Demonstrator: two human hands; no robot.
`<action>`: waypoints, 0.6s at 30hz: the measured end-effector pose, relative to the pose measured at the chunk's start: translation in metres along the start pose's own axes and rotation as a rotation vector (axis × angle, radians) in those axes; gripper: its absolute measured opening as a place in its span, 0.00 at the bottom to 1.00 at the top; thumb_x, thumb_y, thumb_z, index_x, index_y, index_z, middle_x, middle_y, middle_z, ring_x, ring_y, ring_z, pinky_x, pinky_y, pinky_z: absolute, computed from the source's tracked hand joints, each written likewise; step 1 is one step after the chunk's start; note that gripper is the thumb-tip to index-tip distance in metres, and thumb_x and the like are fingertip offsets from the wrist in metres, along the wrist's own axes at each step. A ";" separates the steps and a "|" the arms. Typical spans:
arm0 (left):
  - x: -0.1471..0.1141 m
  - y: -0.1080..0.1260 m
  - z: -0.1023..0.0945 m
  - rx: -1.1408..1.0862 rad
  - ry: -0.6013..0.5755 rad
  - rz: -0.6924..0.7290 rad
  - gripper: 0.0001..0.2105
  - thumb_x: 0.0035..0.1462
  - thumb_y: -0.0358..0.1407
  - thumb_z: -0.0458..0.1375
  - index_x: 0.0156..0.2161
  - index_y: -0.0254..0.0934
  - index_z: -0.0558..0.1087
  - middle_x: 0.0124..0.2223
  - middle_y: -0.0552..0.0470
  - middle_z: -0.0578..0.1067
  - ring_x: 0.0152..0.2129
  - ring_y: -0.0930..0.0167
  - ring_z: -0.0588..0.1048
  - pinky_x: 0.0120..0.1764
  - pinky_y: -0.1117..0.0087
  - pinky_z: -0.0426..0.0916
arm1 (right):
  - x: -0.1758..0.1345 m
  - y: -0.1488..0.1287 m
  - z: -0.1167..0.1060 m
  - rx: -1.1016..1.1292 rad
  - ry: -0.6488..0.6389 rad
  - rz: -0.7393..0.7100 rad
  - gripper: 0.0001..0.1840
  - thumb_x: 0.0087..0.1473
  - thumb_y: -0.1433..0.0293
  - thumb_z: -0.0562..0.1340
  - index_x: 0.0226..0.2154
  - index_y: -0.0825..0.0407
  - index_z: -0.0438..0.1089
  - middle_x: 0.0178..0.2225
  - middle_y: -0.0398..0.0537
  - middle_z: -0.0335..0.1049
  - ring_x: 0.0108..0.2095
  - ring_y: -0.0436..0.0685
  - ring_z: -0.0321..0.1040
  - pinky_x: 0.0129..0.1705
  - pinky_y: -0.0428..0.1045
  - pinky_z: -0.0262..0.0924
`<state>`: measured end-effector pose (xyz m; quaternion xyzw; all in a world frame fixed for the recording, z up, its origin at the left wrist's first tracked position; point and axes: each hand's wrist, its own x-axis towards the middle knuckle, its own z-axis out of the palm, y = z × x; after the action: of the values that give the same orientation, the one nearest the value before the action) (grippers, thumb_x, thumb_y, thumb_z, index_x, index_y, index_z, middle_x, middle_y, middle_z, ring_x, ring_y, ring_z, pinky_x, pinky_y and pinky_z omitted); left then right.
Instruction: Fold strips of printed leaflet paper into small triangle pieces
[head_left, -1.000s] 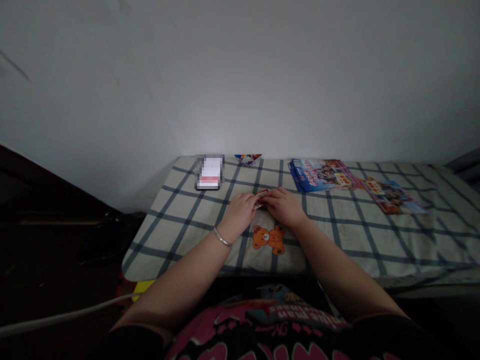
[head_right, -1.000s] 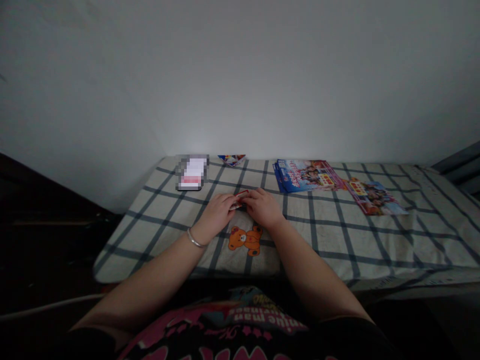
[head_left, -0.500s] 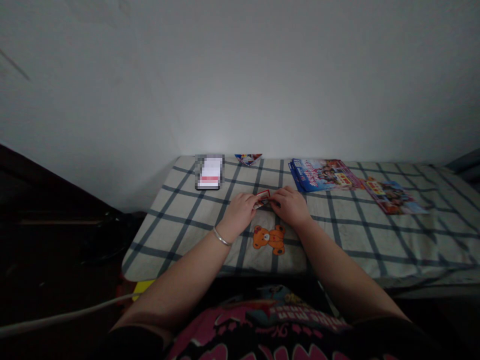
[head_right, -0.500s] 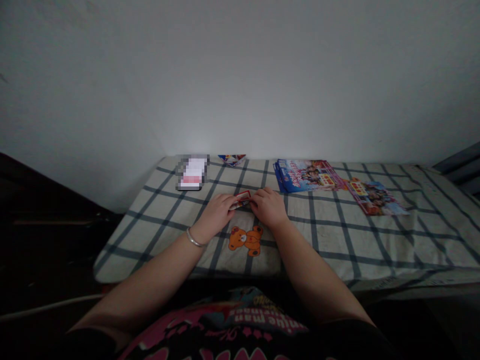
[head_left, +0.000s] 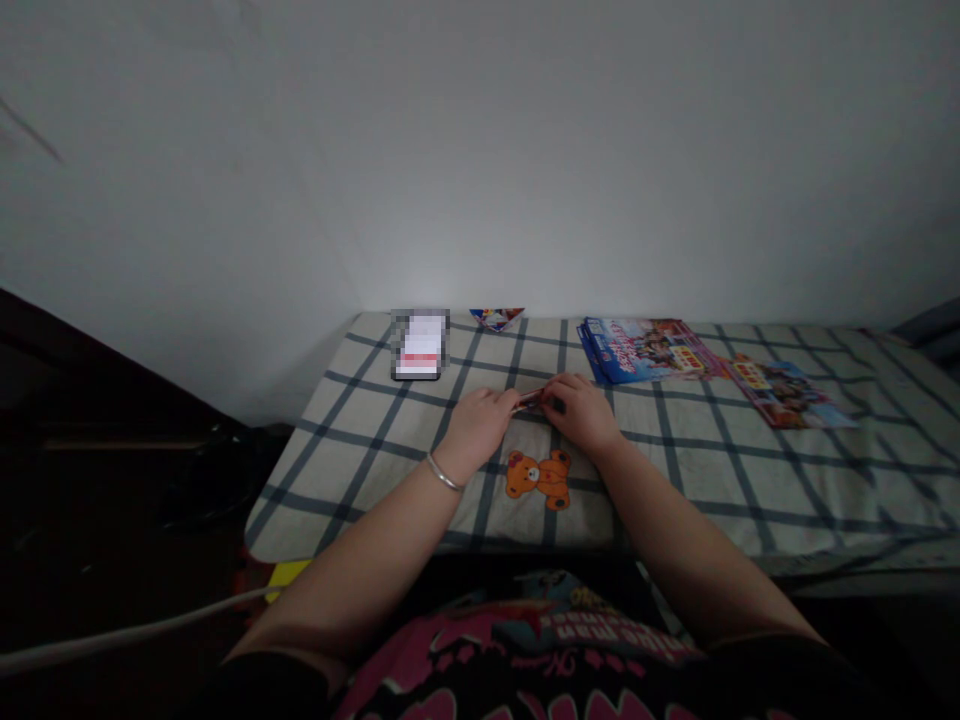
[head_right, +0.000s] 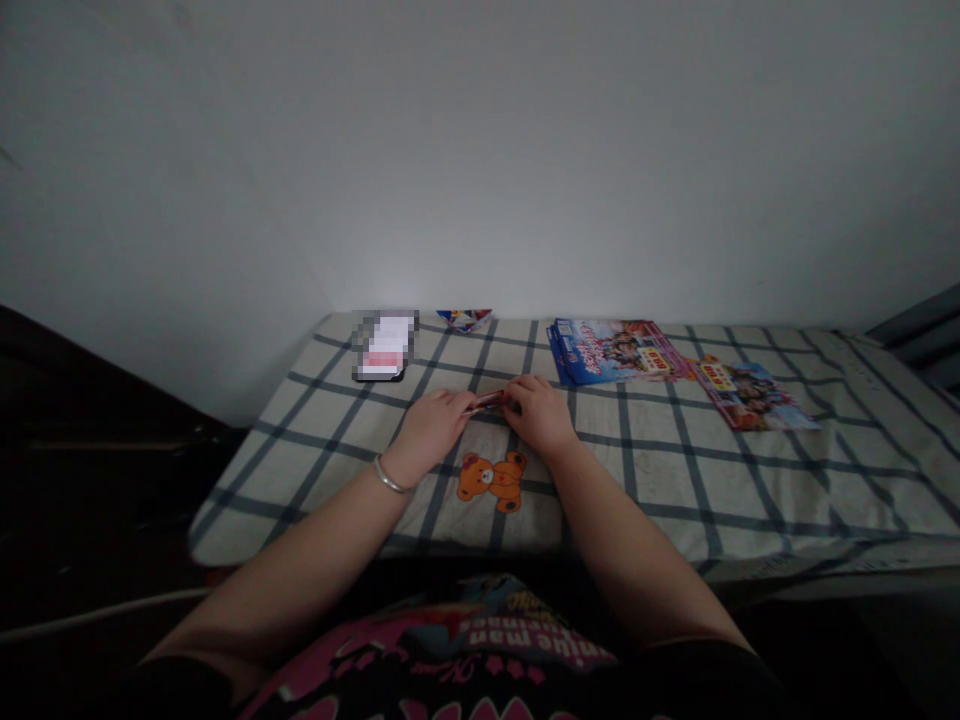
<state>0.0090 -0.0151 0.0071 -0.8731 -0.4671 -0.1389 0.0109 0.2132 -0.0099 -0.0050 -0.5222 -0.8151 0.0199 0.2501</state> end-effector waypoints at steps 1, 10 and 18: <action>0.000 0.000 0.000 0.009 -0.001 -0.003 0.07 0.64 0.34 0.51 0.43 0.39 0.70 0.34 0.49 0.75 0.35 0.65 0.73 0.37 0.66 0.66 | 0.000 0.000 0.001 0.009 0.004 0.011 0.02 0.52 0.72 0.64 0.32 0.49 0.71 0.40 0.48 0.72 0.42 0.58 0.65 0.46 0.53 0.61; 0.001 0.000 0.003 -0.021 0.036 -0.057 0.06 0.64 0.36 0.52 0.43 0.38 0.68 0.34 0.49 0.75 0.34 0.65 0.74 0.37 0.67 0.65 | 0.003 -0.009 0.003 0.025 -0.032 -0.066 0.19 0.54 0.71 0.63 0.50 0.49 0.68 0.43 0.48 0.74 0.44 0.59 0.66 0.46 0.53 0.60; 0.001 0.001 0.000 -0.036 0.013 -0.026 0.08 0.64 0.35 0.52 0.47 0.40 0.68 0.36 0.49 0.76 0.37 0.65 0.74 0.37 0.67 0.66 | 0.003 -0.010 0.004 -0.062 -0.047 -0.128 0.09 0.59 0.69 0.60 0.40 0.48 0.76 0.37 0.47 0.75 0.40 0.58 0.64 0.44 0.52 0.59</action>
<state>0.0104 -0.0149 0.0079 -0.8661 -0.4759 -0.1529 -0.0037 0.2021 -0.0108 -0.0049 -0.4757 -0.8528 -0.0093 0.2154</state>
